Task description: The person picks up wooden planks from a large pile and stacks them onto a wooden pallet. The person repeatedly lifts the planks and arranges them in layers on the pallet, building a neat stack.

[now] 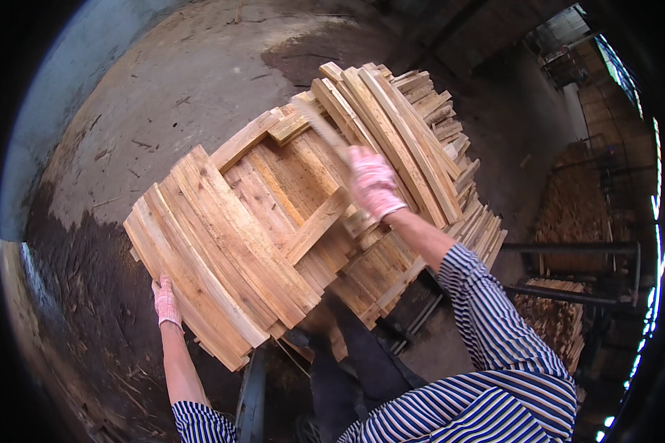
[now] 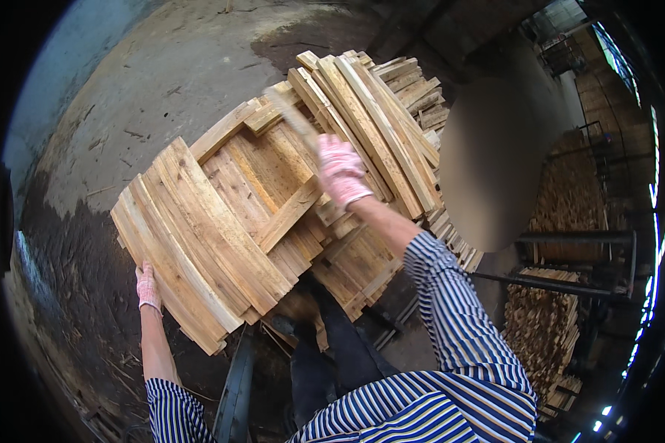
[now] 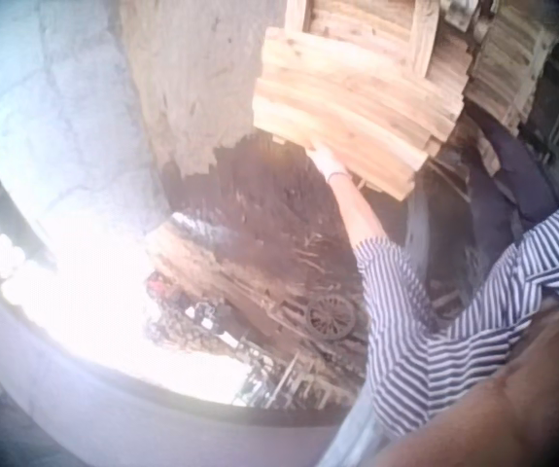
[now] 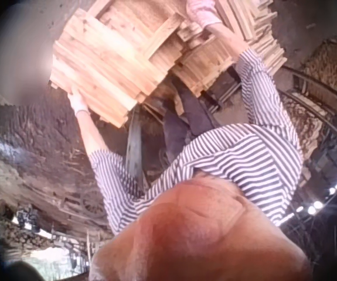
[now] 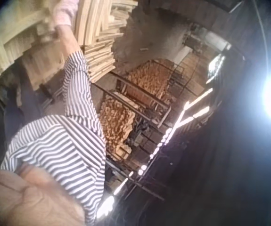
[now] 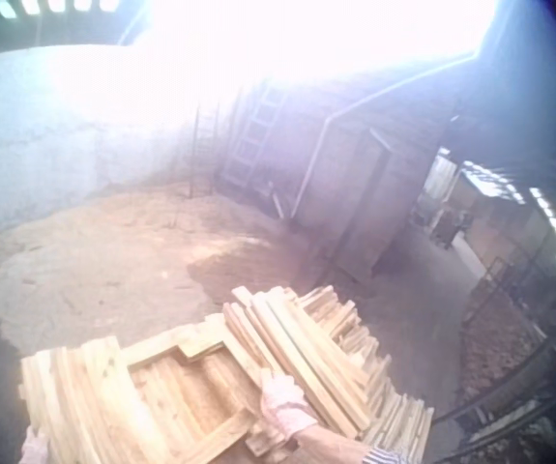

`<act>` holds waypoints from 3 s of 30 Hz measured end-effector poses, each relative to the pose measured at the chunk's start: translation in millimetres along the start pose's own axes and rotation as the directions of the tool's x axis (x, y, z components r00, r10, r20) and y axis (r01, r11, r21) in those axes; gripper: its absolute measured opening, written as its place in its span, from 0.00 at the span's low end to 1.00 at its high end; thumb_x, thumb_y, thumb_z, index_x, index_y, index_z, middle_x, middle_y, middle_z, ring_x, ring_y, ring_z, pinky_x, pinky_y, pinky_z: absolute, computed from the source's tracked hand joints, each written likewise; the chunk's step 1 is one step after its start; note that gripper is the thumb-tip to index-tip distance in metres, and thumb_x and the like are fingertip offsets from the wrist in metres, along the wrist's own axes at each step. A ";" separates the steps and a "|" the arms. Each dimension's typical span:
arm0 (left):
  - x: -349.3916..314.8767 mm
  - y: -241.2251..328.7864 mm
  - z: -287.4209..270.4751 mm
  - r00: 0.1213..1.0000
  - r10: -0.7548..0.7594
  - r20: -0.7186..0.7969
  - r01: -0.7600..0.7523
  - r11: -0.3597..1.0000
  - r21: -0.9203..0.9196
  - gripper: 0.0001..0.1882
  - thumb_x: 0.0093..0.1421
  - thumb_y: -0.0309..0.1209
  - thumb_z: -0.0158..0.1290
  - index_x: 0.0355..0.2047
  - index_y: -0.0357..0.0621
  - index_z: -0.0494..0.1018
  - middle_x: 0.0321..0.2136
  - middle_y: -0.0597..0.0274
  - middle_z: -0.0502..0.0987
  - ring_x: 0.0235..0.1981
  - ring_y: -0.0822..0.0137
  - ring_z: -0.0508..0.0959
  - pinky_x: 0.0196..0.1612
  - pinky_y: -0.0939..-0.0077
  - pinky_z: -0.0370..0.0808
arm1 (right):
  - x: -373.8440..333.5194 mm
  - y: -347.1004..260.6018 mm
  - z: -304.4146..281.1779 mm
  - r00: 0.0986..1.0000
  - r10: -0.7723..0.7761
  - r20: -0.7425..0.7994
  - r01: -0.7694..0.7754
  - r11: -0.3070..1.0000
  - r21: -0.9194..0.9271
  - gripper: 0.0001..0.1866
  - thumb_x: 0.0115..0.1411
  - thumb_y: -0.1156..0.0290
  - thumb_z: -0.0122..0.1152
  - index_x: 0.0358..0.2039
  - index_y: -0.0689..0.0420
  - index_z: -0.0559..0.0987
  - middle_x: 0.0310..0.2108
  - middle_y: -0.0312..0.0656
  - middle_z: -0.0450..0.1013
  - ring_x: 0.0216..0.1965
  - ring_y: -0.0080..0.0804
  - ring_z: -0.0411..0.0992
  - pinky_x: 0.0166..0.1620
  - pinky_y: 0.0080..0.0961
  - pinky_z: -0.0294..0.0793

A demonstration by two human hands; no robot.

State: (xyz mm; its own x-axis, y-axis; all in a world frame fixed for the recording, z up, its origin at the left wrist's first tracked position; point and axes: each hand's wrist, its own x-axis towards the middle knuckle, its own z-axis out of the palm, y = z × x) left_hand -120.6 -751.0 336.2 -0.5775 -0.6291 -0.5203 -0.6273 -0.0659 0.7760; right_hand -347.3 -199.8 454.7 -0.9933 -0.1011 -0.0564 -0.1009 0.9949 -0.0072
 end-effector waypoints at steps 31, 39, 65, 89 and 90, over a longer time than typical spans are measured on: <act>0.0 9.6 18.1 0.999 0.003 0.039 -0.005 0.999 0.050 0.38 0.69 0.45 0.49 0.71 0.34 0.51 0.64 0.49 0.67 0.63 0.58 0.68 0.64 0.68 0.64 | -6.0 -172.6 70.6 0.940 -0.299 0.166 0.132 0.763 0.633 0.42 0.63 0.46 0.54 0.74 0.45 0.54 0.69 0.61 0.57 0.70 0.58 0.54 0.70 0.43 0.55; -19.8 39.3 -9.5 0.975 0.070 0.210 -0.154 0.896 0.417 0.41 0.69 0.55 0.48 0.70 0.35 0.57 0.65 0.48 0.67 0.66 0.62 0.67 0.67 0.73 0.61 | 0.2 -142.1 78.1 0.869 -0.361 0.337 0.199 0.881 0.430 0.29 0.70 0.52 0.47 0.69 0.42 0.59 0.73 0.60 0.47 0.68 0.60 0.59 0.66 0.39 0.65; -48.0 78.7 28.7 0.778 -0.285 0.560 0.571 0.693 -0.440 0.37 0.67 0.53 0.52 0.69 0.44 0.60 0.65 0.50 0.67 0.64 0.49 0.69 0.67 0.49 0.65 | -23.7 -153.5 84.4 0.930 -0.215 0.296 -0.123 0.578 0.806 0.52 0.65 0.38 0.52 0.74 0.64 0.45 0.72 0.61 0.51 0.74 0.49 0.50 0.72 0.31 0.50; -132.0 160.7 237.9 0.902 0.104 0.418 -0.429 0.316 0.847 0.79 0.35 0.61 0.74 0.74 0.43 0.33 0.73 0.34 0.36 0.74 0.35 0.36 0.72 0.39 0.43 | 39.6 43.4 -18.8 0.972 0.138 0.192 -0.164 0.978 0.130 0.24 0.71 0.67 0.42 0.67 0.50 0.65 0.67 0.56 0.60 0.61 0.49 0.66 0.61 0.42 0.68; -140.3 168.1 251.8 0.922 -0.022 0.387 -0.375 0.201 0.905 0.82 0.34 0.62 0.74 0.75 0.44 0.29 0.73 0.33 0.34 0.74 0.34 0.33 0.71 0.36 0.42 | 31.0 60.4 -13.7 0.980 0.173 0.102 -0.189 0.966 0.176 0.25 0.69 0.67 0.45 0.67 0.49 0.65 0.67 0.57 0.61 0.62 0.50 0.65 0.63 0.42 0.67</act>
State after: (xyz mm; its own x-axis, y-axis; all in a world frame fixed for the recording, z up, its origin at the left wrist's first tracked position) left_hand -276.5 -478.8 449.9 -0.7208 -0.2788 -0.6345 -0.3822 0.9236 0.0283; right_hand -385.0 -142.8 466.2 -0.9847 0.0726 -0.1582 0.0998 0.9800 -0.1719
